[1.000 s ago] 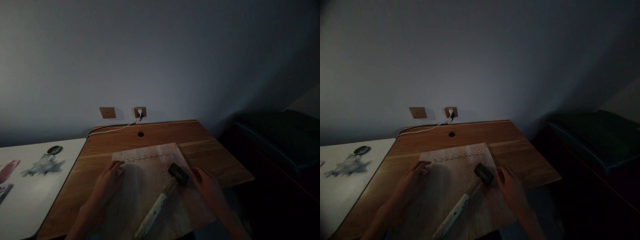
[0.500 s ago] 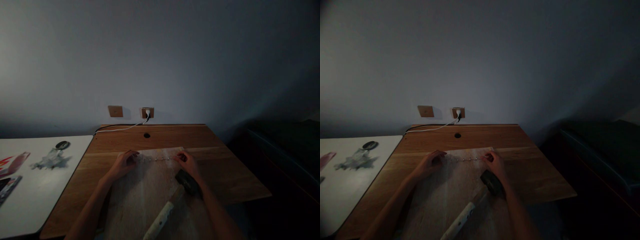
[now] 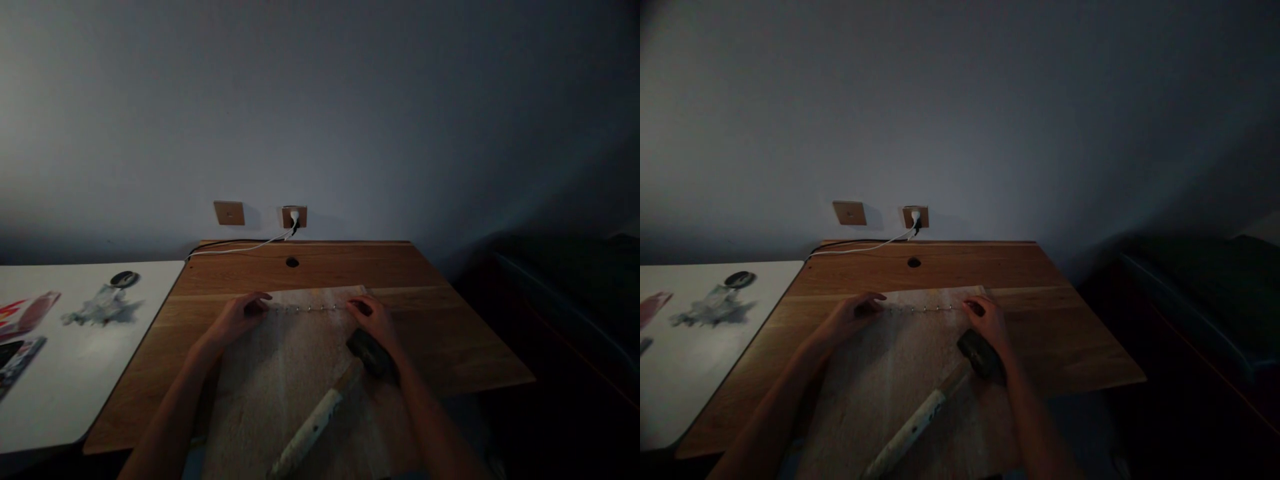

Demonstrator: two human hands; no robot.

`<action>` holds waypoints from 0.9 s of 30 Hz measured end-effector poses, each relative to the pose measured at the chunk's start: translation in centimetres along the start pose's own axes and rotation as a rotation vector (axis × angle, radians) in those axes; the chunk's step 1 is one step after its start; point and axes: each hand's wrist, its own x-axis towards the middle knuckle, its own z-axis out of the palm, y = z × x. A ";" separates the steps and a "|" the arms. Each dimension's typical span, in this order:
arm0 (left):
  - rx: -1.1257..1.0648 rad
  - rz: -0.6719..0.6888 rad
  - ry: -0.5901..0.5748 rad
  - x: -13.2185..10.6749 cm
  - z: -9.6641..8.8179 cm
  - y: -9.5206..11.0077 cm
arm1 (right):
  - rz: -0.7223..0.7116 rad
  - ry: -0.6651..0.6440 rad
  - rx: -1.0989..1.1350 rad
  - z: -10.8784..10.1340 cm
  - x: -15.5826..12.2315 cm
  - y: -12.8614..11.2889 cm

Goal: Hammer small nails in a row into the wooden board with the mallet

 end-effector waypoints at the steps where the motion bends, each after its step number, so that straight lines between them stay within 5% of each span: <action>1: 0.002 -0.002 0.008 0.1 0.1 -0.1 | -0.008 -0.017 -0.009 -0.1 0.1 -0.1; 12: 0.136 0.098 0.015 0.7 1.3 0.4 | -0.152 -0.314 -0.224 -0.1 2.7 -3.8; 20: 0.204 0.222 0.024 1.1 2.4 -0.1 | -0.165 -0.408 -0.414 0.4 3.2 -5.4; 27: 0.283 0.176 0.093 1.2 3.2 0.4 | -0.192 -0.450 -0.452 0.6 3.1 -7.9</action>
